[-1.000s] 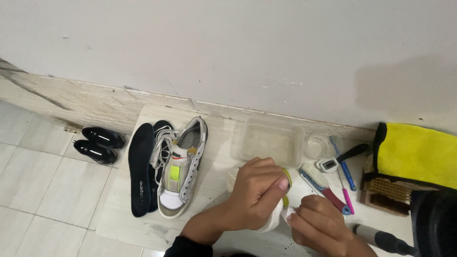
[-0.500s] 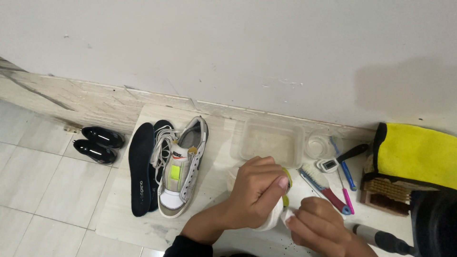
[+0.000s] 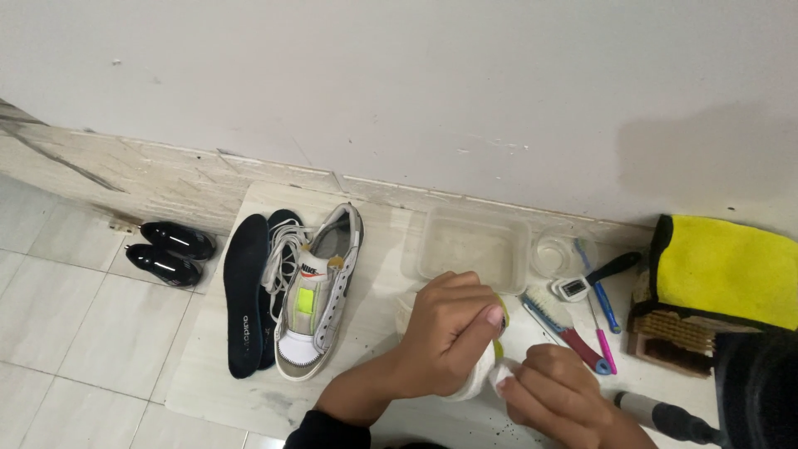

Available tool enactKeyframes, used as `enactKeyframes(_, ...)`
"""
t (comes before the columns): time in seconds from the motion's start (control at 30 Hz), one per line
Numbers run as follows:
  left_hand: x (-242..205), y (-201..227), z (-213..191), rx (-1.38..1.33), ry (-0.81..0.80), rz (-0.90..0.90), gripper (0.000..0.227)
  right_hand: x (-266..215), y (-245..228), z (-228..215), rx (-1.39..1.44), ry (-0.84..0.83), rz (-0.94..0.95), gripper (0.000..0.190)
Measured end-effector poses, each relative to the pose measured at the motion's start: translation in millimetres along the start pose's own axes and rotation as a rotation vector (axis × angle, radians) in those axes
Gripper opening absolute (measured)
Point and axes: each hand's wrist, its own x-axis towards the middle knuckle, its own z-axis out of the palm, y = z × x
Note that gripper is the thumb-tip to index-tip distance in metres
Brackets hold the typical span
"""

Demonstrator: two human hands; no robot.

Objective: The person cleans the sole of a white Nike sneaker using a white cloth and a spray bottle. They wipe the shoe repeatedly, then spray the cloth with liquid from a small bottle and continue wiping the same area.

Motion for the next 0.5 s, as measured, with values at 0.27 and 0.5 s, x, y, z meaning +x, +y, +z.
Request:
enactKeyframes(0.27,1.4,1.6,-0.9,-0.01,-0.001,0.025,0.039,-8.5,5.4,5.8,-0.024,0.055,-0.037,0.014)
enactKeyframes(0.5,0.7,0.7,-1.0,-0.013,-0.011,0.006,0.038,-11.5,6.4,4.2,-0.035,0.048,-0.032,0.015)
